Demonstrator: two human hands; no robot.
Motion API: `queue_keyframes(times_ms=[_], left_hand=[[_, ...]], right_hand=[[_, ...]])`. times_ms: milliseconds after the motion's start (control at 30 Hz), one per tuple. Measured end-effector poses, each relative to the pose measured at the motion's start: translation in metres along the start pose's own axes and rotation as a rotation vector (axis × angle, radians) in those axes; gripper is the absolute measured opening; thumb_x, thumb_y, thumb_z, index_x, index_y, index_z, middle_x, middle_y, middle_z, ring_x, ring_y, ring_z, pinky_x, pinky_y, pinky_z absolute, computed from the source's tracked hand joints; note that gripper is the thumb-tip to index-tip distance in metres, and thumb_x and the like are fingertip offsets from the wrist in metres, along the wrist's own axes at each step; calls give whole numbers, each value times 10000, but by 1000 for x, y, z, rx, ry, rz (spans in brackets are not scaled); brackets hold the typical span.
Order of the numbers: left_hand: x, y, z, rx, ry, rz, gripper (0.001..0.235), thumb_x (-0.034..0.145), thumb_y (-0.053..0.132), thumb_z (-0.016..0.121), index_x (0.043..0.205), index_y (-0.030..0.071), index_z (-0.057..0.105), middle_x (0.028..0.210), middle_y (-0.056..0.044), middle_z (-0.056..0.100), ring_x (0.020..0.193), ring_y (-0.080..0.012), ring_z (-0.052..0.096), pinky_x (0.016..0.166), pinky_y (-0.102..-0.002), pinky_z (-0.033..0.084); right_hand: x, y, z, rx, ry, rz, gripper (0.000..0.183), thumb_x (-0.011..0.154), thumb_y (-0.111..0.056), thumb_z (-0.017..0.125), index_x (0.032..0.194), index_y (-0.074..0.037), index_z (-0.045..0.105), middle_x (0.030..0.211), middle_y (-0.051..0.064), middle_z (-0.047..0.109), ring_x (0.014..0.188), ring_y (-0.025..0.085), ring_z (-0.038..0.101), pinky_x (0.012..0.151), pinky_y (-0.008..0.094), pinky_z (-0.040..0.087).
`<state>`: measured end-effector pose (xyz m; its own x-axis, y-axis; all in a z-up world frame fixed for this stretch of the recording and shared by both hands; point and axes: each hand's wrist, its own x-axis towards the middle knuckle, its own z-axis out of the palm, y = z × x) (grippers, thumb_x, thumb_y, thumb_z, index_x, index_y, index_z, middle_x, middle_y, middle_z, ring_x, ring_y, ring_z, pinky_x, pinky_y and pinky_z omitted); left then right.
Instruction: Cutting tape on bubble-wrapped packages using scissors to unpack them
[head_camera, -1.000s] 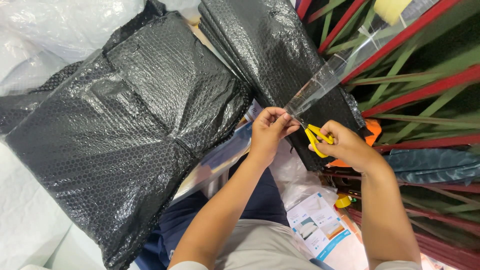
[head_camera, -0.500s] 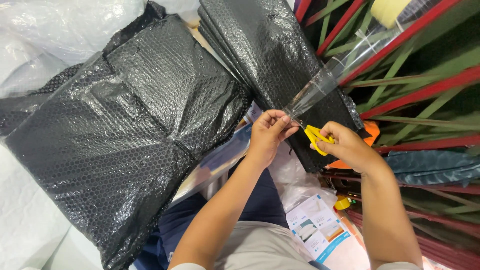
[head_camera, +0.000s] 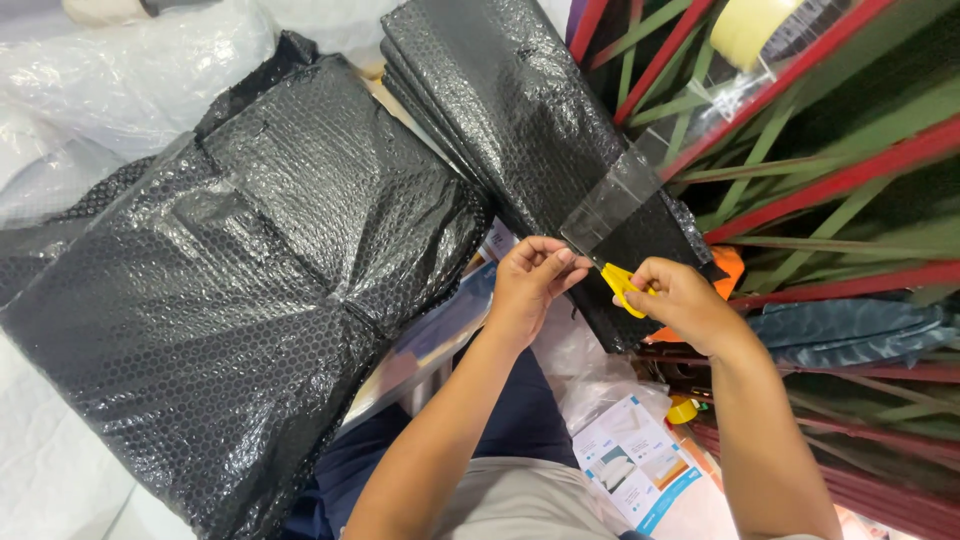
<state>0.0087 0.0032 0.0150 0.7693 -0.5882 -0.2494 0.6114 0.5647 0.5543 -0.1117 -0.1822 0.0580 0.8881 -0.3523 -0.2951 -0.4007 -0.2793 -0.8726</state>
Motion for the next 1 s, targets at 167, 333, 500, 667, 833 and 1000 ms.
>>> queue_keyframes(times_ms=[167,333,500,667,833,1000], left_hand=[[-12,9,-12,136,66,-23,99,924,-38,690,998,-40,625,842,-141,653,842,-348,766,787,-391,674],[-41,29,-55,290,183,94,94,889,-108,682,967,-107,629,864,-182,622,838,-394,766,788,-448,678],[-119,89,-93,481,284,194,59,888,-27,683,900,2,633,813,-196,724,817,-314,791,787,-385,666],[-174,111,-130,413,471,349,77,902,-35,666,932,10,612,798,-191,684,779,-309,759,728,-382,651],[-195,126,-140,270,521,488,88,903,29,690,949,23,615,793,-214,724,729,-271,749,693,-346,639],[-216,137,-134,197,532,520,86,926,7,660,946,24,579,796,-180,674,749,-267,754,698,-316,643]], right_hand=[[7,0,7,-171,101,67,214,837,-96,788,970,40,690,708,105,619,625,169,581,494,301,462],[-6,-37,25,-663,146,346,523,759,-550,806,1113,-170,747,1248,92,693,1155,353,664,986,491,558],[22,-3,21,-743,356,266,339,799,-451,773,1079,-259,760,1125,25,640,1097,265,621,918,446,497],[70,20,-1,-887,464,259,406,826,-451,705,1168,-244,775,1120,94,762,1019,433,697,882,521,524],[96,18,-8,-959,514,259,508,826,-414,817,1287,-209,757,1155,176,762,1032,474,698,825,547,534],[23,-45,101,-818,535,-732,240,1013,-50,802,1250,-21,774,1013,161,753,895,351,691,810,449,533]])
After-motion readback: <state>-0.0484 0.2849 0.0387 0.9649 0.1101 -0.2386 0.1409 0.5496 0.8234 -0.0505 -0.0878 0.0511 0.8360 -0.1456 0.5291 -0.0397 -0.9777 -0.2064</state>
